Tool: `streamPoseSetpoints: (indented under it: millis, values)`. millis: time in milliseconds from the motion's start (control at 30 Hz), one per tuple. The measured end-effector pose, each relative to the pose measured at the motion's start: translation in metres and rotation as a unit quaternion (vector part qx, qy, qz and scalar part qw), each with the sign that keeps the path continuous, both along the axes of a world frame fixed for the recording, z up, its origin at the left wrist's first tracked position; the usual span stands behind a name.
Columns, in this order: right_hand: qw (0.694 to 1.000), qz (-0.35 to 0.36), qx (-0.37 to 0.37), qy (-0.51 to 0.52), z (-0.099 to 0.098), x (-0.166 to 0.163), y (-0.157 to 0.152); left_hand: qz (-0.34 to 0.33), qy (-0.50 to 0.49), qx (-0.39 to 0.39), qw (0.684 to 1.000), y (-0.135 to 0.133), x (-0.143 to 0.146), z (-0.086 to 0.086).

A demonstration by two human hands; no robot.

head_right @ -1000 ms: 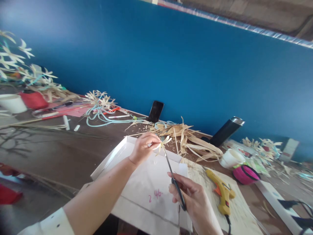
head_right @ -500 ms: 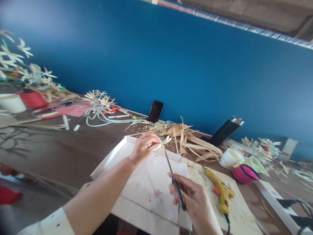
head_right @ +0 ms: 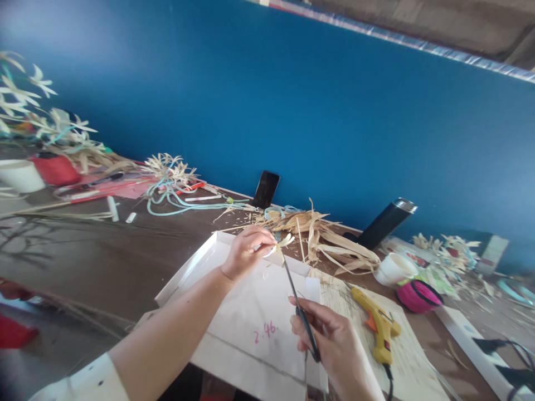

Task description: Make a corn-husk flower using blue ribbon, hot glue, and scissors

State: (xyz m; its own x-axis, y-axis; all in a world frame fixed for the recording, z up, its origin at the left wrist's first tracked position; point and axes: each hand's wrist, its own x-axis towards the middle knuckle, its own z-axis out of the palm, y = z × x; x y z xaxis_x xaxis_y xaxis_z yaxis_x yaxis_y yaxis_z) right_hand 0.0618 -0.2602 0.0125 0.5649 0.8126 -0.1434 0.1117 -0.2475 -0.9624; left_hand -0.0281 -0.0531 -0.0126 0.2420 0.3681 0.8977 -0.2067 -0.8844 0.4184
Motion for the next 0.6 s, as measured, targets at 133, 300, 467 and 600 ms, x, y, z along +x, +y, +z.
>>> streamPoseSetpoints:
  millis: [133, 300, 467, 600]
  values:
    - [1.0, 0.006, 0.007, -0.022, 0.0011, -0.0011, -0.0007, 0.002, -0.009, -0.018, 1.0, 0.0003, 0.0001, 0.0008]
    - [1.0, 0.004, 0.017, -0.007, 0.004, -0.0055, 0.0004, -0.013, -0.02, -0.028, 0.999, 0.0009, 0.0002, 0.0009]
    - [0.999, 0.011, 0.03, 0.004, 0.0056, -0.006, 0.0003, -0.021, -0.007, -0.042, 0.999, -0.0005, 0.0004, 0.0005]
    - [0.999, 0.012, 0.034, 0.01, 0.0034, -0.0039, -0.0007, -0.02, 0.001, -0.038, 0.999, -0.0011, 0.0008, 0.0004]
